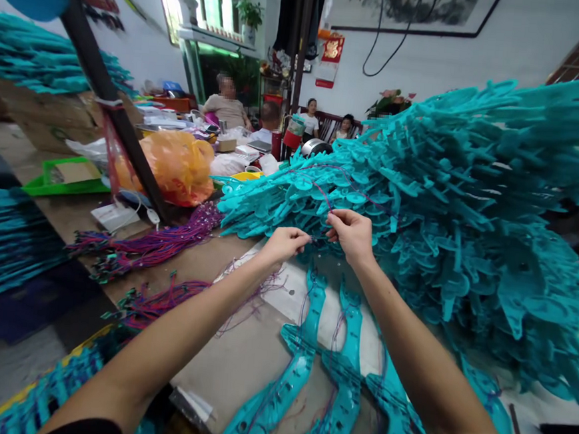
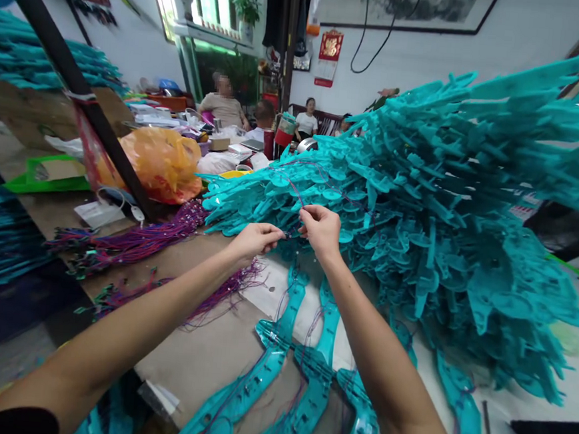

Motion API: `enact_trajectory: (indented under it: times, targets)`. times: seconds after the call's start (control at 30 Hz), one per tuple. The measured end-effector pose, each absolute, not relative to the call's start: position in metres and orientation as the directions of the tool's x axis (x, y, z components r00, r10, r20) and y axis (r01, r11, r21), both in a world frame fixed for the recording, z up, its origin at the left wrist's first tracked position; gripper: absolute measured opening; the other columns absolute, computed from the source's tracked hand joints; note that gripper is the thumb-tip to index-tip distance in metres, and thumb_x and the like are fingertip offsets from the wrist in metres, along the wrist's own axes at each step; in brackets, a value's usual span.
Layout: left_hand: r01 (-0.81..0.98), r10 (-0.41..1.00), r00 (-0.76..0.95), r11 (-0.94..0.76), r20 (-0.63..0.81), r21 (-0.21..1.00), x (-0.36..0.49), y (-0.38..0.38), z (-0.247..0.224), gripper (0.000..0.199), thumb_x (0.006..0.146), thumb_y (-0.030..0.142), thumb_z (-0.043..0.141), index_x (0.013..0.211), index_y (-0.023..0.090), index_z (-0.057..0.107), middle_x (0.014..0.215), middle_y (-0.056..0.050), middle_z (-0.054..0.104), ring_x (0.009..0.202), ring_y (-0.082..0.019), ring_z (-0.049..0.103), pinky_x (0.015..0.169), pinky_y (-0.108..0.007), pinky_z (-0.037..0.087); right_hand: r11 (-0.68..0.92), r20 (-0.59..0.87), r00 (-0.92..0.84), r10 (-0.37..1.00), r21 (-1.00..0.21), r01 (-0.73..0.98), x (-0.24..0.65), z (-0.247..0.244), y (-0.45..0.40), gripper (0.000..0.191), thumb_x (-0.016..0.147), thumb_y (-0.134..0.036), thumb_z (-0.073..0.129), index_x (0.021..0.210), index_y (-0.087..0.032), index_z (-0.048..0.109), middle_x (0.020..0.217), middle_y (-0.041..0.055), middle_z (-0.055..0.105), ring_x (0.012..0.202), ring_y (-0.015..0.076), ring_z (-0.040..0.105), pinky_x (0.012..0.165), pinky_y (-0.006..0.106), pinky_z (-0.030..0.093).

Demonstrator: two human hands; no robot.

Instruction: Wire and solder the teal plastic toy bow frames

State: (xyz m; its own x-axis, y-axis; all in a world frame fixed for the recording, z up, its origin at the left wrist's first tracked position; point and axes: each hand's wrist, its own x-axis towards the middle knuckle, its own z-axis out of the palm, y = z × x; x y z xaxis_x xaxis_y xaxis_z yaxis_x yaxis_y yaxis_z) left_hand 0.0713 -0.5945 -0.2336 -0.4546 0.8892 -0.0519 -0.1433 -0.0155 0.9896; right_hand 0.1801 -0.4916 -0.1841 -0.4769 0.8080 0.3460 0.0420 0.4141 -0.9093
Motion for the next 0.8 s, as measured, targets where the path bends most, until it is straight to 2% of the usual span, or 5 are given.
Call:
enact_trajectory:
  times: [0.2,0.37,0.53,0.67,0.8]
  targets:
    - [-0.236,0.906,-0.422,-0.128,0.017,0.963,0.067,-0.598,-0.227,0.031,0.058,0.04,0.079,0.069,0.014,0.066,0.046,0.005,0.044,0.038,-0.004,0.029,0.042,-0.022,0.011,0.439,0.338,-0.546,0.766,-0.896,0.061,0.181,-0.188,-0.488,0.027,0.063,-0.034,0.07,0.084,-0.016,0.066,0.068,0.0015,0.066,0.049,0.0118,0.057,0.039,0.021,0.045]
    - [-0.275,0.917,-0.398,-0.127,0.008,0.953,0.064,-0.601,-0.228,0.039,0.055,0.044,0.082,0.075,0.013,0.069,0.043,0.008,0.034,0.038,-0.003,0.024,0.042,-0.022,0.008,0.362,0.272,-0.624,0.733,-0.932,0.02,0.188,-0.186,-0.492,0.027,0.061,-0.032,0.073,0.082,-0.016,0.066,0.064,-0.0005,0.064,0.048,0.0105,0.056,0.041,0.02,0.045]
    - [-0.292,0.893,-0.448,-0.195,0.047,0.936,0.066,-0.596,-0.231,0.037,0.053,0.044,0.082,0.07,0.015,0.066,0.047,0.005,0.046,0.04,-0.005,0.033,0.042,-0.022,0.015,0.316,0.198,-0.739,0.644,-0.949,0.021,0.197,-0.185,-0.497,0.031,0.06,-0.03,0.074,0.086,-0.016,0.066,0.065,-0.0019,0.062,0.051,0.0104,0.057,0.045,0.021,0.047]
    - [-0.273,0.872,-0.484,-0.23,0.074,0.934,0.07,-0.593,-0.233,0.036,0.054,0.043,0.082,0.07,0.014,0.067,0.047,0.005,0.046,0.041,-0.005,0.033,0.042,-0.022,0.016,0.422,0.25,-0.75,0.613,-0.905,0.043,0.197,-0.191,-0.495,0.031,0.064,-0.026,0.068,0.093,-0.016,0.066,0.07,-0.0017,0.062,0.056,0.0115,0.059,0.05,0.022,0.047]
    - [-0.293,0.855,-0.511,-0.27,0.088,0.917,0.075,-0.592,-0.235,0.038,0.054,0.044,0.082,0.07,0.013,0.067,0.046,0.005,0.046,0.041,-0.004,0.032,0.042,-0.021,0.016,0.629,0.391,-0.707,0.589,-0.771,0.098,0.193,-0.197,-0.493,0.031,0.068,-0.021,0.058,0.097,-0.014,0.067,0.068,-0.0021,0.06,0.057,0.0096,0.052,0.055,0.021,0.043]
